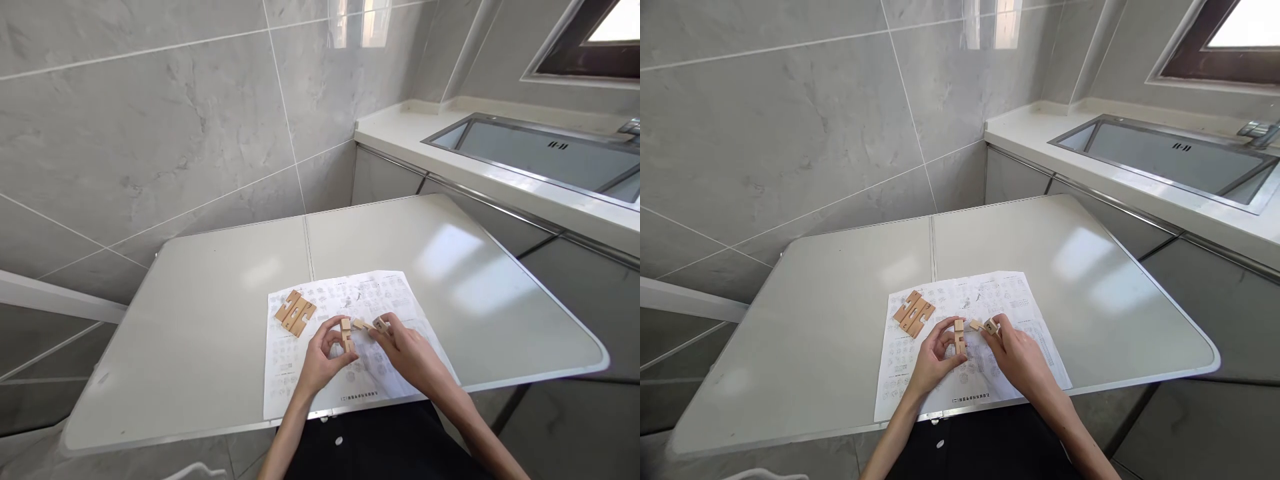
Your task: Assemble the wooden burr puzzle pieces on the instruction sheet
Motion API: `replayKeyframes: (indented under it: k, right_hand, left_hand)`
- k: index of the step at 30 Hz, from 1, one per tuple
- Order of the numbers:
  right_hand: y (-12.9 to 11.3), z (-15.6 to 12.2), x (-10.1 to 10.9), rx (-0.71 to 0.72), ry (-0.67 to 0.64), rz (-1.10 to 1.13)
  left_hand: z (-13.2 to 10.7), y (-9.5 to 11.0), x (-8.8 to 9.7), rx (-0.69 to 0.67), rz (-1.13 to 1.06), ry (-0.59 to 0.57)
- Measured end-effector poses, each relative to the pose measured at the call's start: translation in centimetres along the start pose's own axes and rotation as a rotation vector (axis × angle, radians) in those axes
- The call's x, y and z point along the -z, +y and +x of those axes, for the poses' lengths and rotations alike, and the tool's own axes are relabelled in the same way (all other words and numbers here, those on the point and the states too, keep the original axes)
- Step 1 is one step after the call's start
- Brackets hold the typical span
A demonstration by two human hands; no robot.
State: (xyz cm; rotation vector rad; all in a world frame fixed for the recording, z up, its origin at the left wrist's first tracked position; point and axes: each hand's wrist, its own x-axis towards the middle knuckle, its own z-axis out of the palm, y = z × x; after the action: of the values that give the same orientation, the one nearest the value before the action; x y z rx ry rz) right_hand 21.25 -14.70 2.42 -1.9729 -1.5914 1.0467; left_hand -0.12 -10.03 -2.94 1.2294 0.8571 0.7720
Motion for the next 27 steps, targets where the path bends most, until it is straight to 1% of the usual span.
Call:
replayKeyframes:
  k: [4, 9, 11, 17, 20, 22, 25, 27]
  right_hand:
    - [-0.6, -0.4, -1.1, 0.026, -0.037, 0.097]
    - [-1.0, -0.8, -2.2, 0.17, -0.018, 0.153]
    - [-0.9, -0.9, -2.4, 0.203, -0.013, 0.176]
    - [-1.1, -1.0, -1.9, 0.202, -0.028, 0.125]
    - [-1.2, -0.8, -1.5, 0.235, -0.036, 0.09]
    - [-1.1, -0.6, -1.5, 0.252, -0.012, 0.113]
    - [-0.6, -0.3, -2.0, 0.222, 0.047, 0.203]
    - [-0.3, -0.1, -2.3, 0.2, 0.041, 0.233]
  left_hand:
    - [0.0, 0.1, -0.2, -0.003, 0.012, 0.027]
    - [-0.1, 0.3, -0.5, 0.013, 0.05, 0.051]
    - [-0.1, 0.4, -0.5, 0.014, 0.069, 0.064]
    - [-0.2, 0.4, -0.5, 0.006, 0.046, 0.053]
    - [-0.2, 0.4, -0.5, 0.013, 0.044, 0.056]
    - [-0.2, 0.4, -0.5, 0.017, 0.047, 0.054]
    - [-0.1, 0.5, -0.6, 0.013, 0.046, 0.052]
    - [-0.1, 0.6, -0.6, 0.012, 0.04, 0.049]
